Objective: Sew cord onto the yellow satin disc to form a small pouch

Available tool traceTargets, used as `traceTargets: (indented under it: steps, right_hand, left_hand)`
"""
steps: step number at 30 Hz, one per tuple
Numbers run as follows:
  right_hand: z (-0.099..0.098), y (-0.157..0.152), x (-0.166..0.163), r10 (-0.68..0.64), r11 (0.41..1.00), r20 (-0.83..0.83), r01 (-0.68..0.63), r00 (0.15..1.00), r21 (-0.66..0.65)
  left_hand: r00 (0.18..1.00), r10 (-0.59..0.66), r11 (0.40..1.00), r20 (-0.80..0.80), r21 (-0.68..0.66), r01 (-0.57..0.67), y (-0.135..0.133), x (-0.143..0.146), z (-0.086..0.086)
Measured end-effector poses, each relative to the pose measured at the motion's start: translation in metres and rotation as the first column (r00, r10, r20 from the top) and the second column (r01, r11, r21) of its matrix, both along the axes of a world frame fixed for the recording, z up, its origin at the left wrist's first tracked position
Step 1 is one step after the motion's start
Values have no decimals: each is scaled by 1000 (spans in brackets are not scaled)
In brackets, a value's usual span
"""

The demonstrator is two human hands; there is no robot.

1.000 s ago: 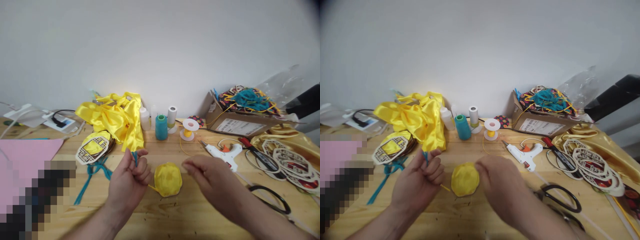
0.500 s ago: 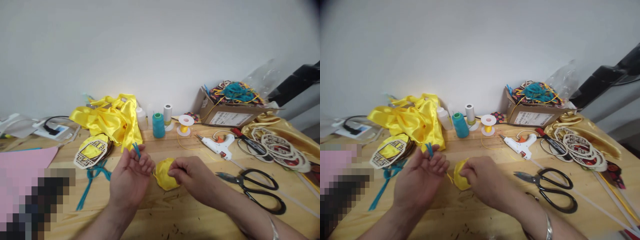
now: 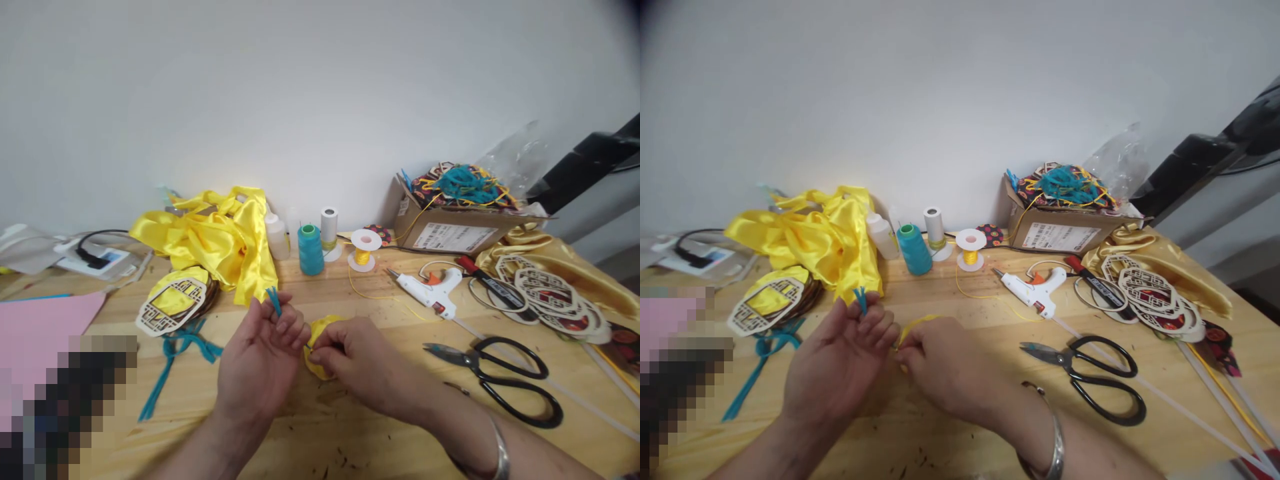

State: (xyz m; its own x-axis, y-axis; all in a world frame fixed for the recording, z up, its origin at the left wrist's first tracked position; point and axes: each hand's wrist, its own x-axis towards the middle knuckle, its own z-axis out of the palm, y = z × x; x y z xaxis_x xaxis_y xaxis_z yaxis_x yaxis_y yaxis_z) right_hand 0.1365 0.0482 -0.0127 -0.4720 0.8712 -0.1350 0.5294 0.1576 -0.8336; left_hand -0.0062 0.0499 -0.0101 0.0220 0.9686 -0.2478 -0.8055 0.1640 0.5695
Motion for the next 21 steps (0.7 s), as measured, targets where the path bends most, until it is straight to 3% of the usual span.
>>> traceTargets:
  steps: [3,5,7,8,9,11,13,15,21]
  right_hand:
    - [12,3,13,9,993,132,-24,991,111]
    - [23,5,22,25,984,253,-68,967,164]
    - [32,6,29,59,976,331,-124,942,180]
    - [34,6,31,80,971,346,-151,935,183]
    - [36,6,33,99,967,351,-173,931,187]
    - [37,6,35,111,963,345,-187,932,195]
    - [36,7,37,108,965,334,-179,936,190]
    - [34,8,39,101,967,315,-168,944,192]
    - [26,10,42,82,965,240,-137,967,224]
  left_hand:
    - [943,191,978,-274,139,-158,2,-2,0]
    - [727,396,907,-561,361,-216,-1,-4,0]
    - [435,463,852,-772,523,22,-7,-6,-1]
    - [347,443,824,-827,528,205,-11,-7,-2]
    - [269,378,802,-886,459,382,-14,-7,-4]
    - [162,263,738,-951,306,601,-19,-7,-6]
    - [107,171,703,-979,197,683,-20,-5,-8]
    - [86,128,707,-988,152,691,-18,-3,-9]
    - [53,162,786,-985,161,597,-13,2,-9]
